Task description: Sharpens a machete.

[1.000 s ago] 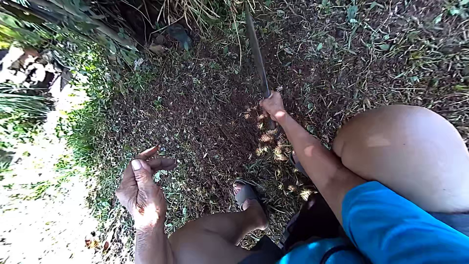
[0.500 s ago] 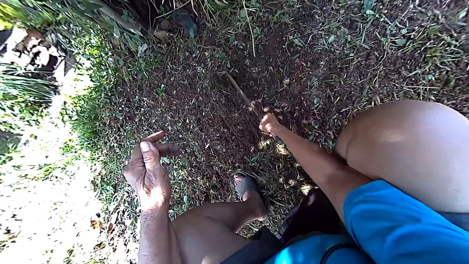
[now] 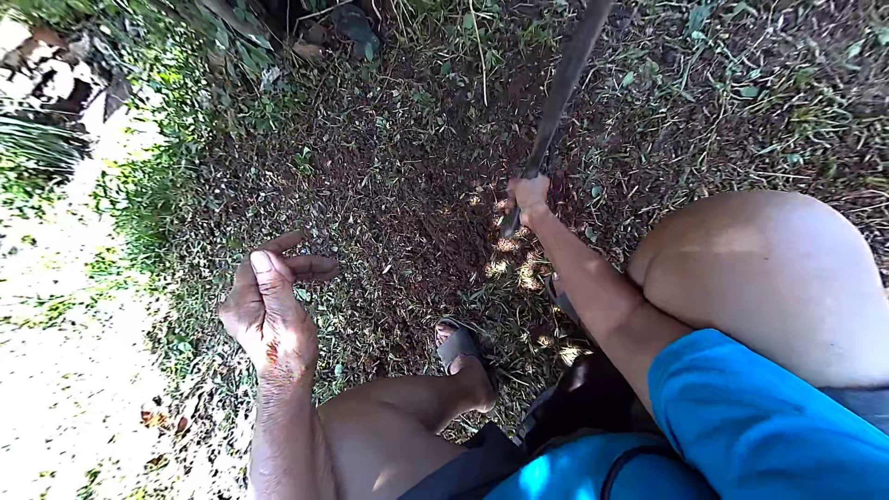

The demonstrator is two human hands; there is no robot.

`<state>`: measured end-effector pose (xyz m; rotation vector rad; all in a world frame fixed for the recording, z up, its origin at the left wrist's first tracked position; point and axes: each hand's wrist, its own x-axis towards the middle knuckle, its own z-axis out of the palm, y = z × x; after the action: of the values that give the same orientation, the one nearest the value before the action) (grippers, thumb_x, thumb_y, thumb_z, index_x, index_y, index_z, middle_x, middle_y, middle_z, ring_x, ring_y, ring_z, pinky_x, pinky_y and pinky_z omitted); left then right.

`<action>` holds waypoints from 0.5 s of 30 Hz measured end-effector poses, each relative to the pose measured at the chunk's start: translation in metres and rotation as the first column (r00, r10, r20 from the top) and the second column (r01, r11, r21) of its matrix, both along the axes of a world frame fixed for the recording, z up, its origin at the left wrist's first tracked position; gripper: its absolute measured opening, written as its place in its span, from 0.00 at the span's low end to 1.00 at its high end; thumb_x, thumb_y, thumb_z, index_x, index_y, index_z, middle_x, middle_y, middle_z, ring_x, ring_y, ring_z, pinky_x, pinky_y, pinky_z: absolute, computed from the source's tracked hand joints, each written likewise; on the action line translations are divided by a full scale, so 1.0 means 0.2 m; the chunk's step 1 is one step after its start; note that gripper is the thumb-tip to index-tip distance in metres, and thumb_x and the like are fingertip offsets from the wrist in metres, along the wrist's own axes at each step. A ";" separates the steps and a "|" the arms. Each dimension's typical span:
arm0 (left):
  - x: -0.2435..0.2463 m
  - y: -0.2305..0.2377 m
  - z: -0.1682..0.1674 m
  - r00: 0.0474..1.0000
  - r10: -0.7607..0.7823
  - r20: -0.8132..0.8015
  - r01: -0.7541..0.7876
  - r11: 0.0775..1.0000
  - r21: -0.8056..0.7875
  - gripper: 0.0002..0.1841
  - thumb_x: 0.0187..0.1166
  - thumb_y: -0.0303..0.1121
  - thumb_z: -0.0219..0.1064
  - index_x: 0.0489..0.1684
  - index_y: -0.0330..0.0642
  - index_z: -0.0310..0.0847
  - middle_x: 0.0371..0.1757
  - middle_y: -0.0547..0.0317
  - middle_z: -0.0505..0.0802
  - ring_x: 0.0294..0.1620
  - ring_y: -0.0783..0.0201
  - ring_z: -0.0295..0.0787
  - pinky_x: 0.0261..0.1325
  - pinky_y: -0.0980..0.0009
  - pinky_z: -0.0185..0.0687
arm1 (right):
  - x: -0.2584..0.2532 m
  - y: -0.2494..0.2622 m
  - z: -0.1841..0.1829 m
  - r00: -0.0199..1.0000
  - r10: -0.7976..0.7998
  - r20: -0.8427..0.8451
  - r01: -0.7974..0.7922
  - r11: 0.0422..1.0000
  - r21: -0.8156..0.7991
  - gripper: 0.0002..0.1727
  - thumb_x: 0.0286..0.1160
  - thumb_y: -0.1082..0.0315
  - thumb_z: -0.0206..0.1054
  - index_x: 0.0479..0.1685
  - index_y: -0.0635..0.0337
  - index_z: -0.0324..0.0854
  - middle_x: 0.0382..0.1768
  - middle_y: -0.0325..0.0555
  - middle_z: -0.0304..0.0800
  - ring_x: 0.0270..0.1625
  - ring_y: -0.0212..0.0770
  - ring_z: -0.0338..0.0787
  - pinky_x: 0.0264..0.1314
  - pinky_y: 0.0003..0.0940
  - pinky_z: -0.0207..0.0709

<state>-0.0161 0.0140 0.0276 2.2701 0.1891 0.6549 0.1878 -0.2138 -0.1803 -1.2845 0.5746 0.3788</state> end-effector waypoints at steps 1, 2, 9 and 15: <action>0.01 -0.01 -0.01 1.000 -0.014 -0.009 0.014 1.000 0.009 0.26 0.94 0.45 0.38 0.62 0.30 0.75 0.34 0.73 0.95 0.35 0.77 0.94 0.50 0.74 0.91 | -0.07 -0.01 -0.10 0.967 0.213 -0.140 -0.231 0.964 -0.128 0.07 0.74 0.77 0.65 0.42 0.65 0.71 0.17 0.41 0.72 0.11 0.34 0.70 0.13 0.30 0.72; 0.02 -0.03 -0.01 1.000 -0.023 -0.019 0.023 1.000 0.016 0.27 0.94 0.45 0.38 0.62 0.30 0.76 0.34 0.72 0.94 0.35 0.78 0.94 0.51 0.73 0.91 | -0.14 -0.02 -0.17 0.873 0.411 -0.263 -0.468 0.857 -0.215 0.08 0.76 0.74 0.65 0.48 0.66 0.74 0.21 0.44 0.74 0.15 0.37 0.72 0.18 0.33 0.73; 0.04 -0.03 0.01 1.000 -0.011 -0.005 0.011 1.000 -0.022 0.26 0.94 0.42 0.36 0.62 0.31 0.75 0.33 0.74 0.95 0.35 0.78 0.94 0.49 0.74 0.92 | -0.29 0.13 -0.07 0.471 0.853 -0.227 -0.812 0.318 -0.490 0.19 0.80 0.68 0.66 0.65 0.68 0.80 0.61 0.68 0.85 0.60 0.63 0.88 0.61 0.63 0.79; -0.04 0.04 0.02 0.999 0.023 0.041 -0.020 0.997 -0.079 0.23 0.94 0.38 0.32 0.60 0.36 0.73 0.33 0.74 0.95 0.34 0.74 0.95 0.49 0.72 0.93 | -0.09 0.10 0.23 0.808 0.576 0.123 -0.470 0.756 -0.456 0.17 0.71 0.74 0.69 0.58 0.70 0.80 0.36 0.58 0.84 0.28 0.48 0.84 0.34 0.47 0.80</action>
<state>-0.0232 0.0225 0.0313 2.1795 0.2151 0.6938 0.1699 -0.1932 -0.1352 -1.8770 0.0420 0.5691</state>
